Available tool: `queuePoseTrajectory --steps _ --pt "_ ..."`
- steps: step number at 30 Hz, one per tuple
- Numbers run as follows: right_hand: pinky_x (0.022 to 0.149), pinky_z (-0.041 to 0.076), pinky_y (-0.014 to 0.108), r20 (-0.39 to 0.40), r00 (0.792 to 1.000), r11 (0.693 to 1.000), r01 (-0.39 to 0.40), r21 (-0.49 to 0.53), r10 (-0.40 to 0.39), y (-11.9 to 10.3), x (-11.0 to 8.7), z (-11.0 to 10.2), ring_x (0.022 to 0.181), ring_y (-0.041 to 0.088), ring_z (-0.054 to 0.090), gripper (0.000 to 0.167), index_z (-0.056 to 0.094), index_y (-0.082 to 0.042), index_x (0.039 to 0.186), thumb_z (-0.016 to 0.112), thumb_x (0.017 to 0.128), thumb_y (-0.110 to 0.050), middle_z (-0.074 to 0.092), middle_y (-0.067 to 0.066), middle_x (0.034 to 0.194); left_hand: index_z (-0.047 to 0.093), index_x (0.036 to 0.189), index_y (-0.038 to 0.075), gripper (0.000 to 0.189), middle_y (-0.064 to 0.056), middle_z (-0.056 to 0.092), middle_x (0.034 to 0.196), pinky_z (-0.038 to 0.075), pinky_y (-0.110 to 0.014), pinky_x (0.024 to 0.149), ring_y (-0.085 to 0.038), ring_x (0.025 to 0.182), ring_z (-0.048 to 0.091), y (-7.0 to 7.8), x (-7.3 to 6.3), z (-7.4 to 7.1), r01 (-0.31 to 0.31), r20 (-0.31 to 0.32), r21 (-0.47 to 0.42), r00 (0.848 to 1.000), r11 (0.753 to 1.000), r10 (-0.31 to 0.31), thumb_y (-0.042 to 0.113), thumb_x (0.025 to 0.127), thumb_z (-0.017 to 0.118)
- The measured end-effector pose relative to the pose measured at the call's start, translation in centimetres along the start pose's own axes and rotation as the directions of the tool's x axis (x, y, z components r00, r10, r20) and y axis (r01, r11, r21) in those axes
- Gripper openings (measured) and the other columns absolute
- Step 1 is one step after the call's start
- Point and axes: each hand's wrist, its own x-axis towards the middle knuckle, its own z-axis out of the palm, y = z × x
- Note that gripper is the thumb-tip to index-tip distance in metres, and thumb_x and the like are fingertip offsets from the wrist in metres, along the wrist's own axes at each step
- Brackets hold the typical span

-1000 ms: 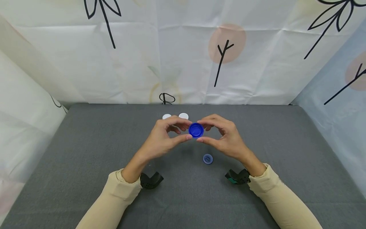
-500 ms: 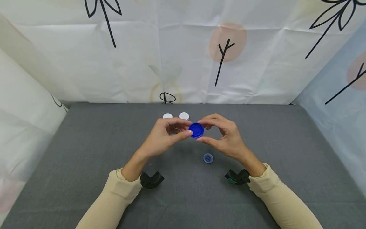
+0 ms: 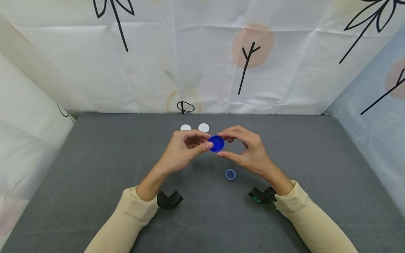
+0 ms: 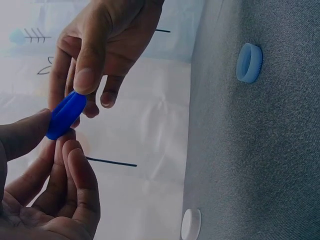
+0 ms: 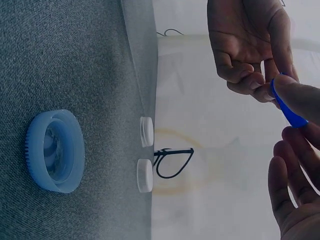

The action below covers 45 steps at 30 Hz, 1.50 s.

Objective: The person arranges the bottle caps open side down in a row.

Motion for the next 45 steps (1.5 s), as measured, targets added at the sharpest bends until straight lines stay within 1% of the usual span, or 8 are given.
queuePoseTrajectory --steps 4,7,14,18,23,30,41,45 --pt "0.084 0.053 0.029 0.013 0.999 0.999 -0.032 0.026 0.032 -0.01 -0.02 -0.04 0.095 0.021 0.063 0.042 0.07 0.005 0.118 0.086 0.08 -0.003 0.07 0.013 0.109 0.073 0.108 -0.004 0.017 -0.011 0.072 0.093 0.057 -0.027 0.074 -0.033 0.086 0.07 0.06 0.02 0.03 0.008 -0.019 -0.012 1.0 1.0 -0.008 0.003 0.093 0.074" --pt "0.085 0.055 0.031 0.031 0.996 0.993 -0.086 0.086 0.083 -0.09 -0.11 -0.1 0.095 0.023 0.065 0.038 0.069 0.006 0.119 0.081 0.083 0.005 0.069 0.014 0.109 0.073 0.107 -0.005 0.017 -0.011 0.072 0.092 0.057 -0.027 0.075 -0.035 0.086 0.07 0.09 0.0 0.04 -0.003 -0.028 -0.019 1.0 1.0 0.002 0.003 0.092 0.074" --pt "0.087 0.056 0.032 0.061 0.977 0.962 -0.213 0.173 0.206 -0.3 -0.31 -0.37 0.097 0.022 0.068 0.025 0.071 0.003 0.117 0.072 0.092 0.003 0.07 0.014 0.108 0.073 0.107 -0.003 0.016 -0.01 0.072 0.093 0.057 -0.034 0.079 -0.022 0.084 0.069 0.2 -0.09 0.1 -0.046 -0.032 -0.007 0.998 0.999 0.045 0.003 0.092 0.074" --pt "0.085 0.056 0.031 0.058 0.968 0.944 -0.251 0.215 0.244 -0.33 -0.31 -0.48 0.097 0.023 0.069 0.022 0.072 0.003 0.114 0.069 0.093 0.008 0.071 0.016 0.106 0.073 0.107 -0.003 0.016 -0.01 0.072 0.094 0.057 -0.038 0.08 -0.021 0.084 0.069 0.14 -0.08 0.17 -0.06 -0.029 -0.009 0.998 0.998 0.06 0.002 0.092 0.074" --pt "0.084 0.057 0.031 0.059 0.967 0.942 -0.254 0.22 0.247 -0.29 -0.32 -0.57 0.094 0.022 0.069 0.019 0.072 0.005 0.111 0.068 0.093 0.008 0.071 0.016 0.103 0.073 0.107 -0.003 0.016 -0.01 0.072 0.095 0.057 -0.036 0.079 -0.022 0.084 0.069 0.05 -0.13 0.21 -0.073 -0.022 -0.002 0.997 0.997 0.073 0.001 0.092 0.074" --pt "0.083 0.057 0.031 0.046 0.97 0.949 -0.242 0.205 0.237 -0.35 -0.35 -0.62 0.093 0.021 0.068 0.015 0.073 0.006 0.108 0.071 0.093 0.003 0.071 0.015 0.101 0.073 0.108 -0.002 0.016 -0.009 0.072 0.095 0.056 -0.039 0.079 -0.022 0.084 0.069 -0.02 -0.14 0.23 -0.083 -0.012 0.012 0.996 0.996 0.083 0.003 0.092 0.075" --pt "0.082 0.056 0.029 0.007 0.98 0.955 -0.194 0.223 0.198 -0.31 -0.36 -0.54 0.092 0.022 0.068 0.015 0.073 0.008 0.106 0.072 0.091 0.006 0.07 0.017 0.1 0.074 0.107 -0.001 0.016 -0.009 0.073 0.095 0.056 -0.032 0.077 -0.021 0.084 0.07 0.01 -0.17 0.32 -0.083 -0.025 0.021 0.996 0.996 0.083 0.004 0.092 0.075" --pt "0.083 0.056 0.029 0.001 0.982 0.961 -0.185 0.206 0.189 -0.38 -0.31 -0.51 0.093 0.022 0.067 0.016 0.073 0.006 0.107 0.072 0.091 0.006 0.071 0.016 0.101 0.074 0.107 -0.001 0.016 -0.008 0.073 0.095 0.056 -0.033 0.078 -0.021 0.085 0.07 0.01 -0.15 0.31 -0.074 -0.024 0.023 0.997 0.997 0.075 0.005 0.092 0.075"
